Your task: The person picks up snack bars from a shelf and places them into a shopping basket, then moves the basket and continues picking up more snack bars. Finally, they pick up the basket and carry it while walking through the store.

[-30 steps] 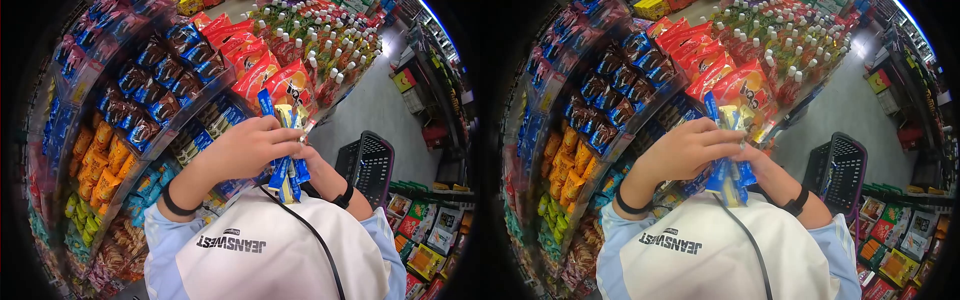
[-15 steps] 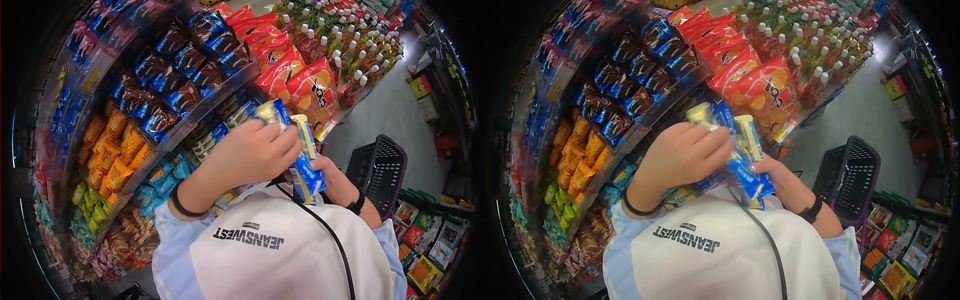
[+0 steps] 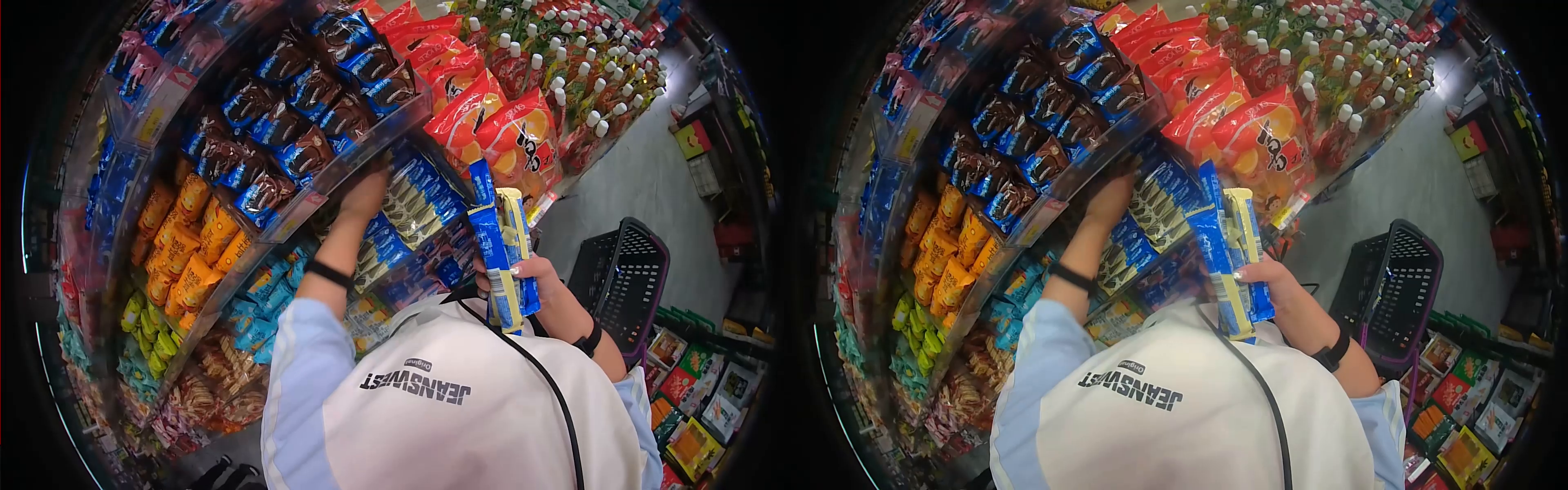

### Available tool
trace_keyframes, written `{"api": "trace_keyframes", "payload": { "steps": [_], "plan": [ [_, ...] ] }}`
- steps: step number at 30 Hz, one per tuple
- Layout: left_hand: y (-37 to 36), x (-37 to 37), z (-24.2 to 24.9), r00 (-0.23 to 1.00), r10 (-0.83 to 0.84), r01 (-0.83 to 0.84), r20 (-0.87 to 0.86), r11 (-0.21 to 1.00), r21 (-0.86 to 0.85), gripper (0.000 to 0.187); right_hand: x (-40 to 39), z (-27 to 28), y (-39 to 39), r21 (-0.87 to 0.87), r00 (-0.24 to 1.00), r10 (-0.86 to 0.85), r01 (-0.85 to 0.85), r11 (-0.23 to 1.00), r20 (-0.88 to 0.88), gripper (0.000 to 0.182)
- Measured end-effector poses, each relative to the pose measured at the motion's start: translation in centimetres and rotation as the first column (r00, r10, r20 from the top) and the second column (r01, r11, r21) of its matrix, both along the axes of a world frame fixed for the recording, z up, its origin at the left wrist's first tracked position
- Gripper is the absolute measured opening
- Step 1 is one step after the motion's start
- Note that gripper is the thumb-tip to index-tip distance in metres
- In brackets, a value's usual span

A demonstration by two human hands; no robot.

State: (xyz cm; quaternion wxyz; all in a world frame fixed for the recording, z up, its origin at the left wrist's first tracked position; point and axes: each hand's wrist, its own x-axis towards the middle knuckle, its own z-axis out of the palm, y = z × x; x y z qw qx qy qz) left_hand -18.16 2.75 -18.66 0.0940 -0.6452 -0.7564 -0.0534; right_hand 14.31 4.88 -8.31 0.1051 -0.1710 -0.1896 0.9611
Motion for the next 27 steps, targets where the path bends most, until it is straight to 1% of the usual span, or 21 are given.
{"api": "trace_keyframes", "payload": {
  "steps": [2,4,5,8,11,13,14,17,20,21,22,23,24,25,26,27],
  "plan": [
    [2.4,-1.0,-2.3,0.988,-0.009,0.025,-0.157,0.995,0.097,0.033,0.4,0.2,0.0,-0.005,0.999,-0.032,0.032,0.999,0.001,0.056],
    [3.4,-1.5,-4.1,0.996,0.017,-0.013,-0.083,0.998,0.053,0.035,1.0,0.0,0.1,-0.039,0.996,-0.084,0.083,0.996,-0.018,0.056],
    [3.8,-1.8,-4.8,0.998,0.031,-0.030,-0.047,0.999,0.029,0.035,1.1,0.4,0.1,-0.050,0.994,-0.095,0.092,0.995,-0.055,0.054],
    [2.9,0.6,-0.9,0.987,0.061,-0.045,0.149,0.993,-0.107,0.036,1.4,0.4,0.0,-0.042,0.987,-0.143,0.140,0.989,-0.072,0.053],
    [2.6,0.5,-0.9,0.889,0.063,-0.028,0.454,0.996,-0.083,0.030,1.5,-0.3,0.0,0.045,0.989,-0.151,0.151,0.988,0.004,0.055],
    [2.3,0.0,-2.5,0.965,-0.043,0.035,0.258,0.999,0.034,0.028,1.3,-0.2,0.0,0.036,0.989,-0.145,0.145,0.989,0.009,0.054],
    [2.2,-0.3,-3.2,0.985,-0.088,0.076,0.150,0.993,0.088,0.027,1.1,-0.2,-0.1,0.032,0.990,-0.142,0.142,0.989,0.011,0.053],
    [3.1,-0.6,-3.2,0.987,0.035,-0.013,0.159,0.991,-0.132,0.026,0.9,-0.2,-0.1,0.031,0.992,-0.127,0.128,0.991,-0.012,0.053],
    [3.3,-0.1,-2.0,0.994,0.049,-0.036,0.094,0.989,-0.141,0.023,1.0,-0.1,0.0,0.063,0.991,-0.137,0.136,0.989,0.002,0.054],
    [3.2,0.7,-0.5,0.971,0.039,-0.025,0.236,0.998,-0.061,0.021,1.0,-0.1,0.1,0.065,0.989,-0.147,0.146,0.987,0.010,0.054],
    [2.5,2.0,2.1,0.927,0.013,-0.022,0.374,1.000,0.018,0.019,1.0,-0.2,0.1,0.067,0.987,-0.162,0.160,0.985,0.019,0.054],
    [1.7,3.5,4.8,0.863,-0.024,-0.028,0.504,0.995,0.094,0.017,1.1,-0.2,0.2,0.068,0.984,-0.178,0.176,0.982,0.029,0.053],
    [0.6,5.2,7.6,0.844,-0.245,0.108,0.477,0.949,0.295,0.012,1.1,-0.2,0.1,0.076,0.983,-0.176,0.172,0.982,0.051,0.053],
    [-0.5,6.9,10.1,0.785,-0.390,0.210,0.481,0.899,0.385,0.013,1.1,-0.2,0.2,0.084,0.983,-0.171,0.165,0.983,0.072,0.053],
    [-1.6,8.3,11.8,0.745,-0.559,0.354,0.365,0.795,0.493,0.016,1.0,-0.1,0.2,0.091,0.982,-0.163,0.154,0.984,0.093,0.053],
    [-2.6,9.7,13.2,0.677,-0.699,0.484,0.231,0.659,0.575,0.019,1.0,-0.1,0.2,0.084,0.981,-0.164,0.156,0.984,0.101,0.051]
  ]
}}
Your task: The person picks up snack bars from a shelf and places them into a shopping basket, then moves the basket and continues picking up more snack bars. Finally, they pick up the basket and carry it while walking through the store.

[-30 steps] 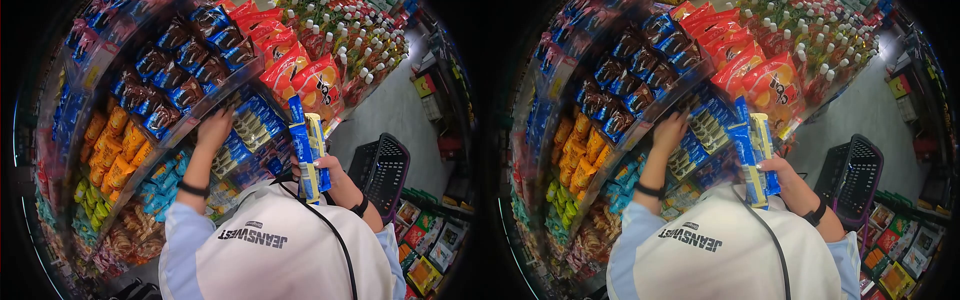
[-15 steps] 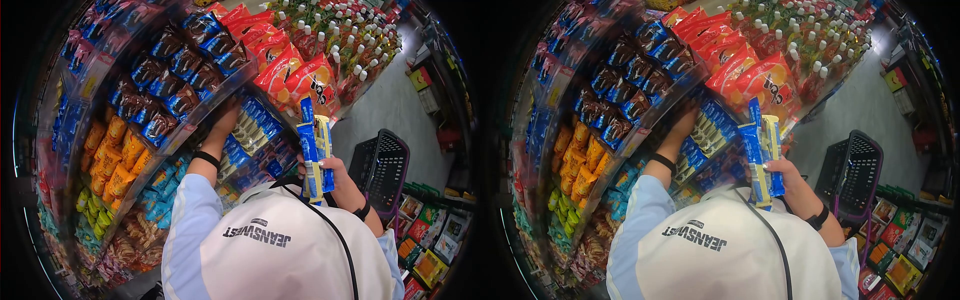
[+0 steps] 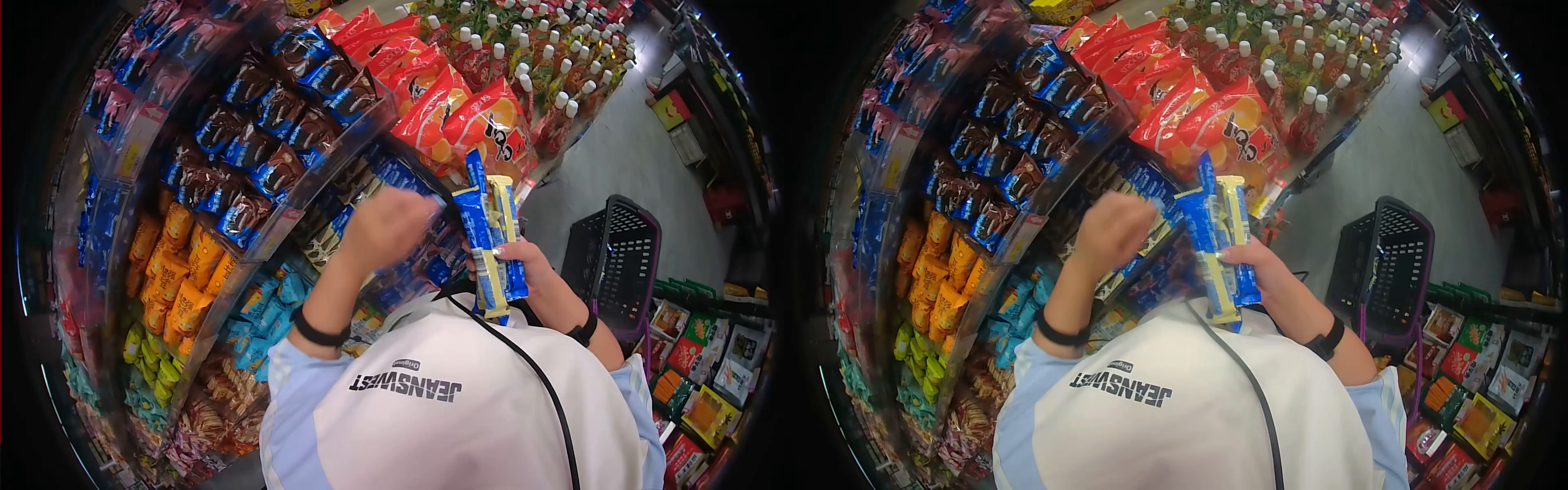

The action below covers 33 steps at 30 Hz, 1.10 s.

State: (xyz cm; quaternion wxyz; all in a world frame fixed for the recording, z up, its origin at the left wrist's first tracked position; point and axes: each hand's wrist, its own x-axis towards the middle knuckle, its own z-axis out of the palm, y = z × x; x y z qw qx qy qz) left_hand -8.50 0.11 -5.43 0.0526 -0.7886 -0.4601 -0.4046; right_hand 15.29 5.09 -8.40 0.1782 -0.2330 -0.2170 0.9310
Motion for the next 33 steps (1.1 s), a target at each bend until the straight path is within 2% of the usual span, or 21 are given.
{"api": "trace_keyframes", "payload": {
  "steps": [2,3,5,8,11,14,17,20,22,23,24,27,28,31,32,33],
  "plan": [
    [-1.2,2.4,2.9,0.959,-0.228,0.243,-0.168,0.967,0.074,0.030,-0.6,1.6,-0.3,-0.013,1.000,-0.007,0.006,1.000,-0.010,0.050],
    [-1.5,3.2,3.5,0.929,-0.232,0.266,-0.289,0.960,0.083,0.035,-0.9,2.1,-0.3,-0.018,1.000,-0.008,0.008,1.000,-0.017,0.050],
    [-1.9,3.6,2.8,0.896,-0.227,0.258,-0.382,0.966,0.032,0.035,-0.9,2.1,-0.3,-0.019,1.000,0.026,-0.026,0.999,0.001,0.051],
    [-2.1,3.2,3.0,0.888,-0.216,0.212,-0.405,0.976,-0.056,0.033,-1.2,2.6,-0.3,0.016,0.999,0.032,-0.032,0.999,0.006,0.053],
    [-2.0,3.4,3.2,0.907,-0.227,0.203,-0.354,0.974,-0.102,0.027,-1.0,2.4,-0.5,0.034,0.999,0.035,-0.034,0.999,-0.007,0.053],
    [-2.4,3.3,3.0,0.924,-0.253,0.172,-0.286,0.944,-0.281,0.021,-1.1,2.4,-0.7,0.032,0.999,0.013,-0.014,0.999,0.031,0.052],
    [-2.0,3.2,2.8,0.913,-0.168,0.181,-0.371,0.984,-0.001,0.019,-0.6,2.0,-0.4,0.018,0.998,0.039,-0.040,0.999,0.042,0.050],
    [-1.8,2.7,2.6,0.956,-0.169,0.166,-0.239,0.986,-0.034,0.020,-0.5,1.6,-0.4,0.026,1.000,0.016,-0.017,1.000,0.018,0.047],
    [-2.0,1.3,2.0,0.969,-0.035,-0.008,-0.243,0.984,-0.176,0.022,-0.6,1.2,-0.4,0.043,0.998,-0.042,0.040,0.998,0.050,0.046],
    [-2.0,0.5,1.5,0.967,0.032,-0.096,-0.252,0.965,-0.244,0.023,-0.5,1.1,-0.4,0.038,0.998,-0.051,0.050,0.998,0.042,0.046],
    [-1.6,-0.4,0.4,0.974,0.083,-0.114,-0.209,0.984,-0.140,0.029,-0.4,1.1,-0.2,0.033,0.997,-0.062,0.061,0.998,0.035,0.045],
    [-0.7,-4.2,-2.3,0.942,0.104,-0.156,-0.318,0.977,-0.142,0.031,0.0,1.0,-0.1,0.024,0.995,-0.090,0.089,0.996,0.040,0.042],
    [-0.8,-5.4,-3.1,0.943,0.083,-0.155,-0.324,0.967,-0.203,0.026,0.1,0.9,-0.1,0.024,0.994,-0.096,0.095,0.995,0.056,0.041],
    [-0.4,-8.4,-6.4,0.966,0.098,-0.152,-0.240,0.965,-0.215,0.026,0.2,0.8,-0.2,0.023,0.992,-0.103,0.101,0.995,0.072,0.041],
    [-0.4,-9.1,-7.6,0.972,0.077,-0.146,-0.221,0.937,-0.318,0.028,0.2,0.8,-0.2,0.022,0.992,-0.104,0.103,0.994,0.073,0.041],
    [-0.1,-9.5,-8.6,0.967,0.047,-0.135,-0.250,0.927,-0.349,0.029,0.2,0.8,-0.2,0.022,0.992,-0.104,0.103,0.994,0.071,0.041]
  ]
}}
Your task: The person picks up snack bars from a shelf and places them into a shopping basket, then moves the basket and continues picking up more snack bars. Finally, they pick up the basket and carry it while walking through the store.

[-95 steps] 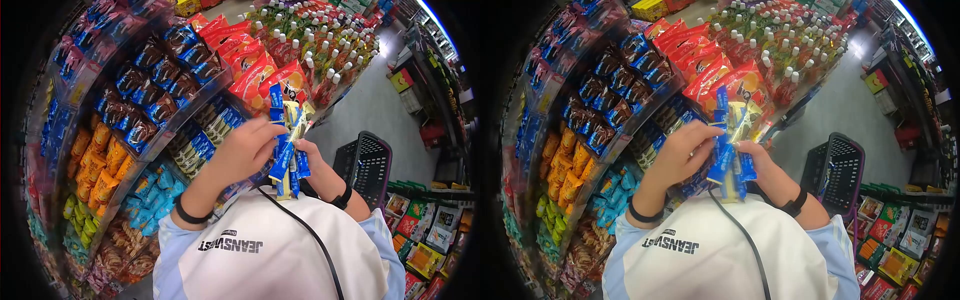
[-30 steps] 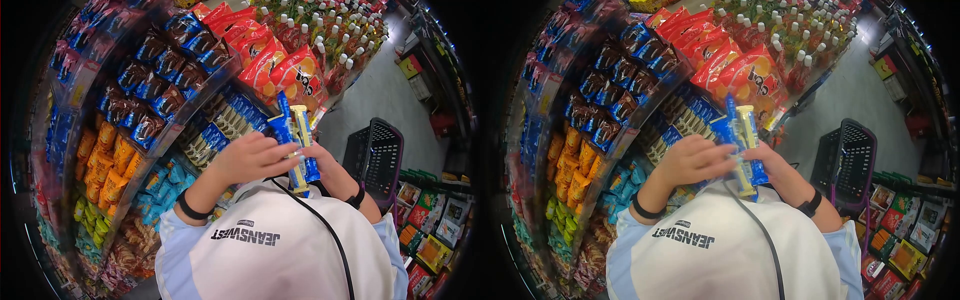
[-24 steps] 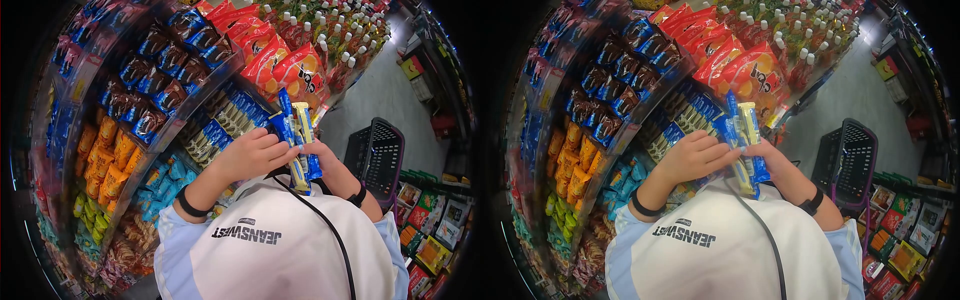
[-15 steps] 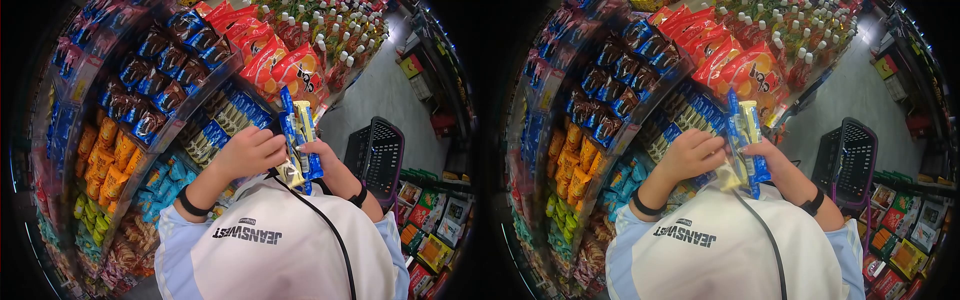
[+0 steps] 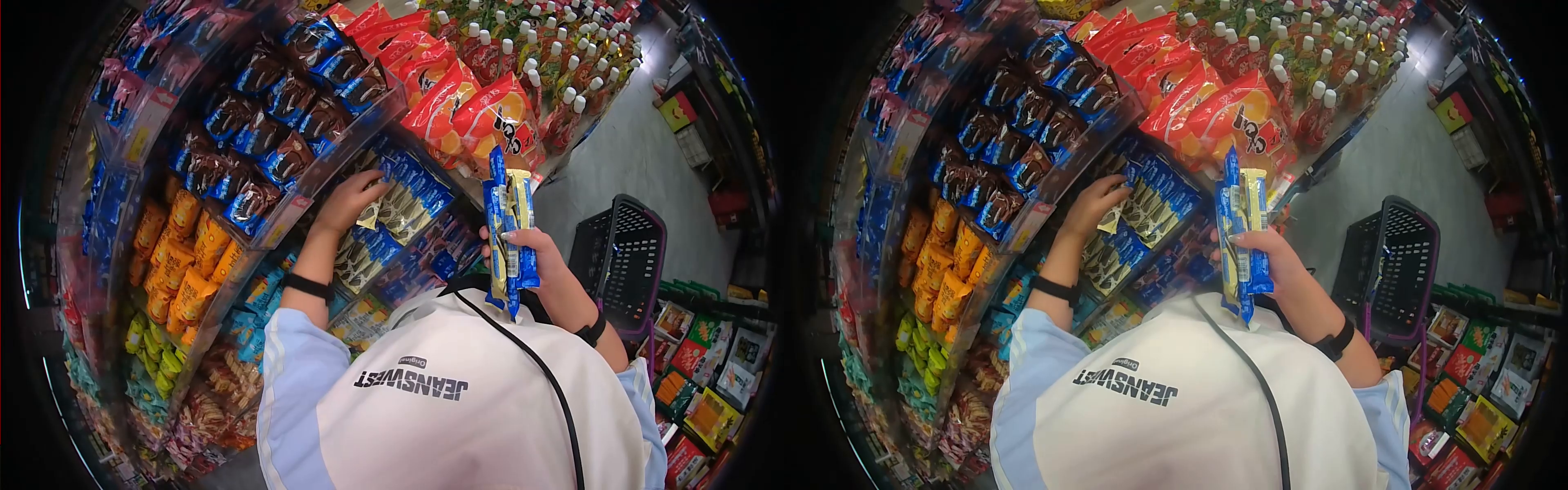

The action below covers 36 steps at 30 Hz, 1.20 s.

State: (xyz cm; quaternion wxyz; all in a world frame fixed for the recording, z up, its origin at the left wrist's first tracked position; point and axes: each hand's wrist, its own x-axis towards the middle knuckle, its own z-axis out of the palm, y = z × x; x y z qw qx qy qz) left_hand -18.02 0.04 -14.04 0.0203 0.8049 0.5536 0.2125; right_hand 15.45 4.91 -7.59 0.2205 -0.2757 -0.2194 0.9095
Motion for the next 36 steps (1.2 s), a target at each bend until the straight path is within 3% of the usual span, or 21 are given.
{"api": "trace_keyframes", "payload": {
  "steps": [2,3,5,8,9,11,14,17,20,23,26,29,32,35,36],
  "plan": [
    [0.8,-0.6,-1.3,0.998,-0.043,0.039,-0.052,0.997,-0.074,0.031,0.0,-0.1,0.0,0.001,1.000,0.002,-0.002,1.000,-0.001,0.041],
    [1.5,-0.2,-1.1,0.992,0.090,-0.067,0.086,0.969,-0.238,0.031,0.0,-0.1,0.0,0.002,1.000,0.000,0.000,1.000,-0.001,0.041],
    [3.1,1.0,-0.6,0.875,0.399,-0.185,0.275,0.799,-0.572,0.032,0.0,-0.2,0.0,0.004,1.000,-0.004,0.004,1.000,0.001,0.041],
    [4.6,-1.1,-4.2,0.961,0.095,0.015,0.259,0.920,-0.392,0.032,-0.1,-0.2,0.0,0.013,1.000,-0.005,0.005,1.000,0.012,0.041],
    [5.4,-2.7,-5.5,0.998,-0.011,0.027,0.056,0.955,-0.294,0.035,-0.1,-0.2,0.0,0.009,1.000,-0.012,0.012,1.000,0.024,0.043],
    [6.7,-5.4,-7.4,0.915,-0.150,0.118,-0.375,0.987,-0.109,0.049,-0.1,-0.1,0.0,0.001,0.998,-0.027,0.027,1.000,0.050,0.046],
    [5.9,-3.3,-3.2,0.979,-0.085,0.034,-0.187,0.965,-0.259,0.049,0.4,-0.7,0.2,-0.015,0.998,-0.035,0.036,0.999,0.049,0.046],
    [5.1,1.3,-0.3,0.904,0.188,-0.326,-0.384,0.884,-0.336,0.034,0.3,-0.5,0.2,-0.015,0.998,-0.049,0.050,0.999,0.047,0.045],
    [5.0,1.2,-4.9,0.904,0.371,-0.428,-0.214,0.773,-0.468,0.018,0.2,-0.6,0.3,-0.021,0.999,-0.035,0.036,0.999,0.041,0.044],
    [5.2,1.1,-4.9,0.905,0.363,-0.426,-0.223,0.755,-0.499,0.029,0.0,-0.8,0.3,-0.018,0.998,-0.028,0.029,0.999,0.050,0.044],
    [5.0,1.4,-4.4,0.924,0.328,-0.381,-0.196,0.826,-0.415,0.044,-0.1,-0.9,0.3,-0.036,0.999,-0.016,0.017,0.999,0.045,0.043],
    [5.0,1.0,-5.7,0.908,0.298,-0.383,-0.293,0.875,-0.296,0.054,0.0,-0.9,0.3,-0.036,0.998,-0.023,0.024,0.999,0.051,0.044],
    [5.3,-0.1,-7.4,0.907,0.243,-0.341,-0.345,0.904,-0.259,0.050,0.1,-0.9,0.3,-0.027,0.999,-0.033,0.034,0.999,0.042,0.044],
    [5.1,0.4,-5.8,0.869,0.211,-0.317,-0.448,0.932,-0.175,0.045,0.1,-0.9,0.3,-0.025,0.999,-0.029,0.030,0.999,0.044,0.044],
    [5.1,0.4,-5.5,0.883,0.232,-0.332,-0.408,0.923,-0.194,0.043,0.1,-0.9,0.3,-0.023,0.999,-0.027,0.028,0.999,0.045,0.044]
  ]
}}
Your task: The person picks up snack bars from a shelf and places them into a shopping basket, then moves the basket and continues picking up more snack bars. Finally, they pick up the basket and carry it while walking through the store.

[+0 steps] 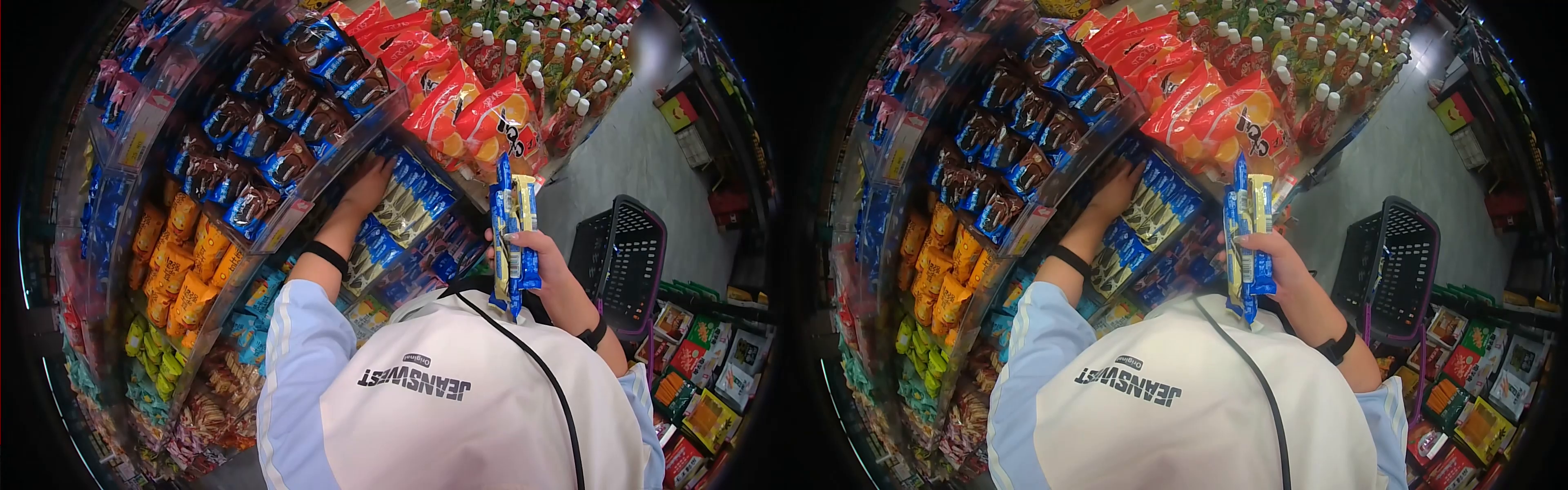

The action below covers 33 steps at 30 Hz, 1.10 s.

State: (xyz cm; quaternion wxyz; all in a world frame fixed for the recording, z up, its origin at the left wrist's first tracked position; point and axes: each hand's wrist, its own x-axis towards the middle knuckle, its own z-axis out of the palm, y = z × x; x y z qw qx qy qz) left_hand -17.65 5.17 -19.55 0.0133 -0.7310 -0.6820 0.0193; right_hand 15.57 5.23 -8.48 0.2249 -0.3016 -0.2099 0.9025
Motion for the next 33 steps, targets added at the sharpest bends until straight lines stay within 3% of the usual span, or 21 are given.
{"api": "trace_keyframes", "payload": {
  "steps": [2,5,8,11,14,15,17,19,21,23,24,29,32,33],
  "plan": [
    [0.1,-0.2,0.4,0.994,0.051,-0.051,0.093,0.999,-0.009,0.040,0.0,0.0,0.0,0.006,1.000,0.003,-0.003,1.000,0.001,0.044],
    [0.8,-2.2,-4.0,0.868,0.194,-0.223,0.458,0.975,0.010,0.035,-0.1,-0.1,0.0,0.007,1.000,0.011,-0.011,1.000,0.000,0.043],
    [0.3,-1.3,-3.3,0.980,0.081,-0.111,0.183,0.980,0.165,0.033,-0.2,-0.3,-0.1,-0.011,1.000,0.010,-0.010,1.000,0.008,0.043],
    [-0.1,0.4,-0.4,0.905,0.202,-0.252,0.374,0.963,0.091,0.035,-0.5,0.0,-0.1,-0.012,1.000,0.016,-0.016,1.000,0.016,0.042],
    [0.7,-1.5,-4.4,0.989,0.087,-0.108,0.118,0.977,0.185,0.034,-0.4,0.7,-0.1,0.005,0.999,0.024,-0.024,1.000,-0.027,0.038],
    [0.6,-0.6,-2.5,0.963,0.077,-0.129,0.258,0.973,0.191,0.032,-0.3,1.0,0.0,0.012,0.998,0.046,-0.046,0.999,-0.037,0.039],
    [-1.0,2.7,5.3,0.855,0.046,-0.165,0.517,0.968,0.188,0.028,-0.2,1.4,0.1,0.024,0.995,0.086,-0.084,0.996,-0.058,0.039],
    [-2.9,5.7,9.4,0.807,-0.260,0.026,0.531,0.913,0.407,0.023,-0.4,1.2,0.0,0.040,0.997,0.061,-0.059,0.997,-0.050,0.040],
    [-5.1,9.6,12.2,0.677,-0.391,0.091,0.623,0.885,0.456,0.024,-0.8,1.4,-0.1,0.047,0.997,0.057,-0.054,0.997,-0.049,0.042],
    [-6.8,13.4,14.4,0.364,-0.067,-0.045,0.929,0.995,0.089,0.029,-0.9,1.0,0.0,0.043,0.995,0.084,-0.082,0.996,-0.050,0.043],
    [-7.1,14.0,13.9,0.209,0.121,0.019,0.970,0.992,-0.128,0.036,-0.9,0.9,0.0,0.042,0.994,0.100,-0.098,0.994,-0.051,0.044],
    [-7.4,14.9,12.7,0.028,0.304,-0.019,0.952,0.953,-0.303,0.042,-1.9,2.0,-0.7,0.042,0.998,0.059,-0.058,0.997,-0.025,0.044],
    [-8.0,15.4,12.9,-0.282,0.301,-0.040,0.911,0.945,-0.325,0.043,-1.4,1.0,-0.7,0.000,0.996,0.090,-0.090,0.996,-0.028,0.044],
    [-8.1,15.3,12.9,-0.230,0.303,-0.037,0.925,0.947,-0.319,0.044,-1.4,1.3,-0.7,-0.022,0.995,0.091,-0.091,0.996,-0.033,0.043]
  ]
}}
